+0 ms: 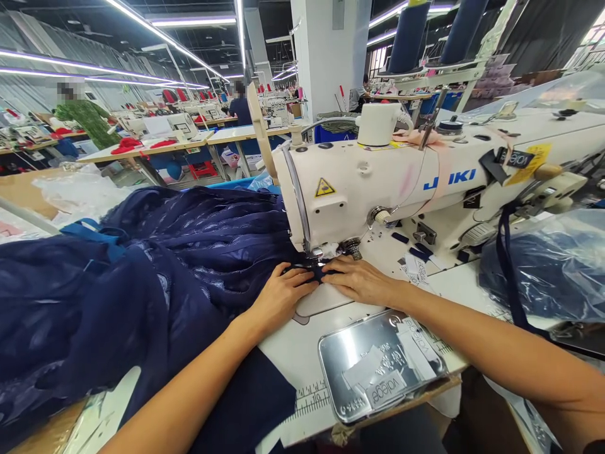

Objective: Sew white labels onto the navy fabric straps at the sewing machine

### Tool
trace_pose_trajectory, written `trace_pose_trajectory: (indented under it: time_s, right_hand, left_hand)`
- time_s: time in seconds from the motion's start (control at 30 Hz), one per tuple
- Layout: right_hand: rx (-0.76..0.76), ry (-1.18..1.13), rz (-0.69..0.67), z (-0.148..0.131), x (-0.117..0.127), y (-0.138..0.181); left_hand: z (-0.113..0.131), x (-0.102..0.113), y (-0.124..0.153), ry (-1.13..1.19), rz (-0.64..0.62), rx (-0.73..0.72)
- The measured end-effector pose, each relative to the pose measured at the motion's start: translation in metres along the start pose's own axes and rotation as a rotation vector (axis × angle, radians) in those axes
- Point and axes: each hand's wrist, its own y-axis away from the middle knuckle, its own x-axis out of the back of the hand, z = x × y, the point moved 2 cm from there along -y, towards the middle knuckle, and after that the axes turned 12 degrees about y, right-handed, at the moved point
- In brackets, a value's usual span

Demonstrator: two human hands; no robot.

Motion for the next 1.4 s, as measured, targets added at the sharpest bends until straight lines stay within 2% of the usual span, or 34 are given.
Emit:
trace_pose_trajectory:
  time_s: [0.2, 0.53, 0.93, 1.07, 1.2, 1.3, 1.4]
  right_hand:
    - [-0.040, -0.017, -0.040, 0.001, -0.003, 0.001]
    - [-0.048, 0.116, -0.028, -0.006, -0.003, -0.005]
    - [-0.145, 0.016, -0.194, 0.007, -0.004, -0.004]
    - [-0.178, 0.043, -0.207, 0.009, -0.007, -0.007]
    - [-0.273, 0.173, -0.283, 0.011, -0.008, -0.012]
    - [-0.220, 0.254, -0.305, 0.007, -0.001, -0.015]
    - [-0.155, 0.281, -0.318, -0.002, 0.010, -0.014]
  left_hand:
    - [0.003, 0.001, -0.002, 0.009, 0.029, 0.000]
    - [-0.002, 0.003, -0.006, -0.026, 0.064, 0.027]
    - [-0.015, 0.004, -0.018, -0.046, 0.068, 0.074]
    - [-0.007, 0.004, -0.018, -0.181, 0.139, 0.079]
    - [0.013, 0.002, -0.015, -0.446, 0.155, 0.181]
    - [0.020, 0.000, -0.014, -0.515, 0.140, 0.272]
    - [0.016, 0.002, -0.017, -0.487, 0.167, 0.281]
